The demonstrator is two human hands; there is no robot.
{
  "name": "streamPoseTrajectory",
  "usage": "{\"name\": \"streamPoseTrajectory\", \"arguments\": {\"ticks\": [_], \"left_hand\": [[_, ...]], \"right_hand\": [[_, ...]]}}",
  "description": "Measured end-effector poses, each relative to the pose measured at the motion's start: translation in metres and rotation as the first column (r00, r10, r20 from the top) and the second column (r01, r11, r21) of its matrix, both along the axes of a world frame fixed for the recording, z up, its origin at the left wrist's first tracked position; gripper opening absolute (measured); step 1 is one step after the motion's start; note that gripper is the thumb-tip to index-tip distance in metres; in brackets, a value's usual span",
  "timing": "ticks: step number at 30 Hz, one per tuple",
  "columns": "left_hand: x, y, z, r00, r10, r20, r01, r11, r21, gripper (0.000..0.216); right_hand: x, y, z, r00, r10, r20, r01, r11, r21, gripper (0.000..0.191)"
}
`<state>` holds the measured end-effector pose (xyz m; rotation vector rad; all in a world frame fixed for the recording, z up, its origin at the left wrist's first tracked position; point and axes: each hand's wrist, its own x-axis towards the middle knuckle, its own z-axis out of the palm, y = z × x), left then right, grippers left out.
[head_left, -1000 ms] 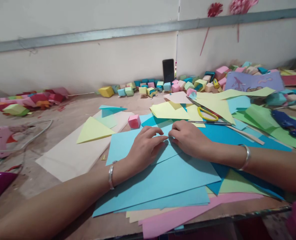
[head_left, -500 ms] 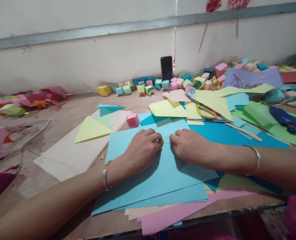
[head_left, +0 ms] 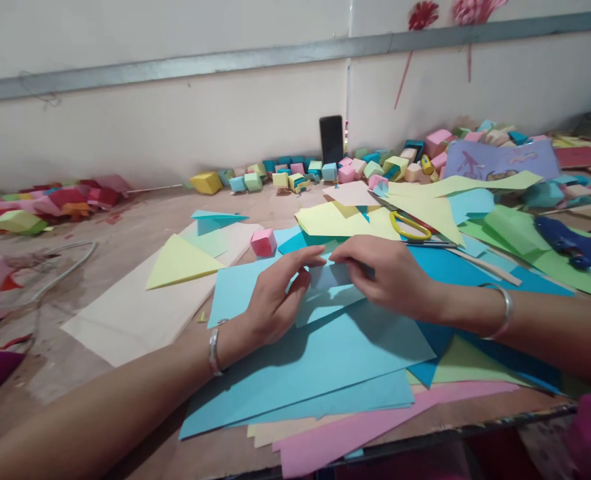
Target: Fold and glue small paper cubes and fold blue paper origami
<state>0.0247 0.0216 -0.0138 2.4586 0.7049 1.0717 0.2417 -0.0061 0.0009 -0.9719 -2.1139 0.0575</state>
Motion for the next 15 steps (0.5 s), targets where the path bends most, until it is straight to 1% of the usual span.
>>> {"name": "streamPoseTrajectory", "arguments": {"ticks": [1,3,4,6,9,11,13,15], "left_hand": [[0.0,-0.001,0.001,1.0,-0.011,0.023,0.011,1.0,-0.024,0.041],[0.0,-0.002,0.003,0.999,-0.005,0.043,0.007,0.998,-0.061,0.038],[0.0,-0.001,0.003,0.999,0.002,0.045,0.002,0.997,-0.08,0.036],[0.001,0.001,0.002,0.999,0.018,0.049,-0.012,0.991,-0.13,0.032],[0.002,0.003,0.002,0.997,0.06,0.052,-0.047,0.975,-0.215,0.027],[0.003,0.004,0.002,0.995,0.092,0.048,-0.076,0.959,-0.272,0.025],[0.004,0.006,0.002,0.991,0.123,0.053,-0.098,0.937,-0.334,0.024],[0.005,0.007,0.002,0.986,0.148,0.072,-0.107,0.909,-0.402,0.024]], "right_hand": [[0.0,0.002,-0.001,0.996,0.01,-0.084,-0.019,0.994,-0.107,0.023],[0.0,0.007,-0.004,0.978,-0.017,-0.208,-0.047,0.953,-0.301,0.02],[0.001,0.01,-0.005,0.968,-0.035,-0.25,-0.063,0.926,-0.372,0.018],[0.001,0.014,-0.008,0.949,-0.059,-0.308,-0.096,0.881,-0.463,0.017],[0.002,0.017,-0.008,0.938,-0.079,-0.337,-0.123,0.834,-0.538,0.016],[0.002,0.017,-0.008,0.937,-0.067,-0.342,-0.147,0.814,-0.562,0.02],[0.002,0.017,-0.009,0.939,-0.03,-0.341,-0.172,0.82,-0.546,0.024],[0.003,0.018,-0.011,0.944,-0.001,-0.33,-0.175,0.846,-0.504,0.026]]}}
